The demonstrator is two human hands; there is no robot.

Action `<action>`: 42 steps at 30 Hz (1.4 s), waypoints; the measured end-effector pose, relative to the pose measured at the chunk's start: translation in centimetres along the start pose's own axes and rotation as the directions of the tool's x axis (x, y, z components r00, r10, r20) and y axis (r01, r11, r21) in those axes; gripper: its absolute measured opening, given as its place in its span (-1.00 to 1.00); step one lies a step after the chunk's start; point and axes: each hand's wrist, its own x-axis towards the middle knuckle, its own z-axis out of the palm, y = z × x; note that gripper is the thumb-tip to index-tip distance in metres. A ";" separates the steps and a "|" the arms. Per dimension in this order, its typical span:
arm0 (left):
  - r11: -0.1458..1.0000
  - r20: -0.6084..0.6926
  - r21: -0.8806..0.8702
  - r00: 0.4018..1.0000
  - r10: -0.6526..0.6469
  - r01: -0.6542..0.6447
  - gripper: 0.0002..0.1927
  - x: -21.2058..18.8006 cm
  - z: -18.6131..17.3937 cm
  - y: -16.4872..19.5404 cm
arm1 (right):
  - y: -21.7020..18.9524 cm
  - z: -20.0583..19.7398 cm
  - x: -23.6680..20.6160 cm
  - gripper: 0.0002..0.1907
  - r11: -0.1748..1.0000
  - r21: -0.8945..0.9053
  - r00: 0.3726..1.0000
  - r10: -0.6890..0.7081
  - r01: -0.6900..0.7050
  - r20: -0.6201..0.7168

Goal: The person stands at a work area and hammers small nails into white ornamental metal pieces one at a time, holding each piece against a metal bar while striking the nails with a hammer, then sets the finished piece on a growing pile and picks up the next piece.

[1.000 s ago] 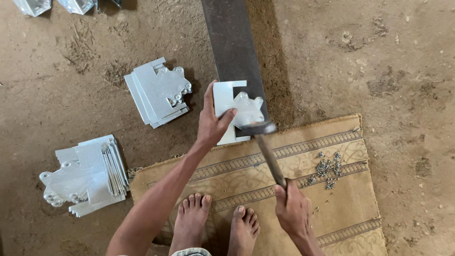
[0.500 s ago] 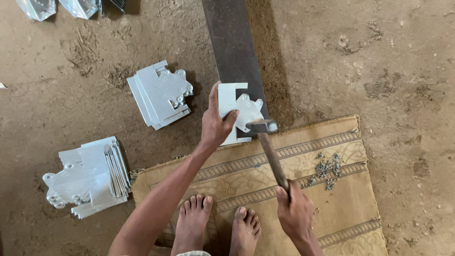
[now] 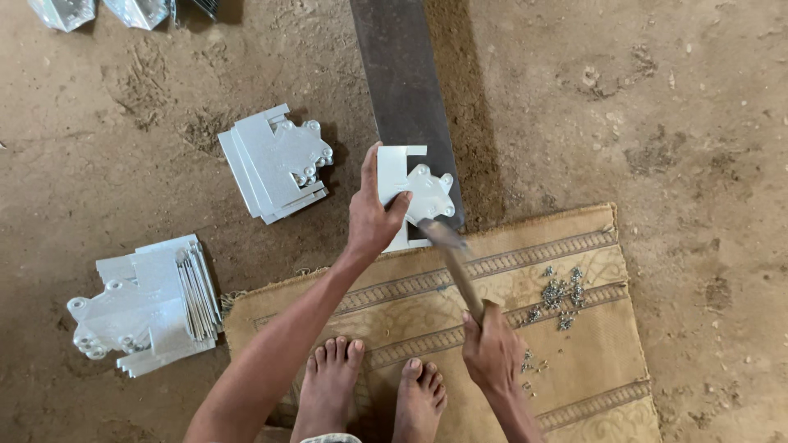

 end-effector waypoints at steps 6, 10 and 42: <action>0.998 -0.010 -0.028 0.998 0.060 -0.061 -0.06 -0.1 -0.3 -0.8 | 4.4 3.8 -2.6 -0.45 0.959 0.148 0.970 -0.232 0.241 -0.075; 0.970 0.141 -0.230 0.989 -0.042 0.074 -0.10 -0.2 -1.3 -1.5 | 8.3 1.1 -0.7 -0.79 0.956 0.108 0.939 -0.241 0.274 -0.243; 0.838 0.214 -0.438 0.943 -0.254 0.325 0.01 -0.3 -2.5 -1.3 | 2.5 6.3 -0.8 -0.65 0.941 -0.259 0.922 -0.286 0.219 -0.259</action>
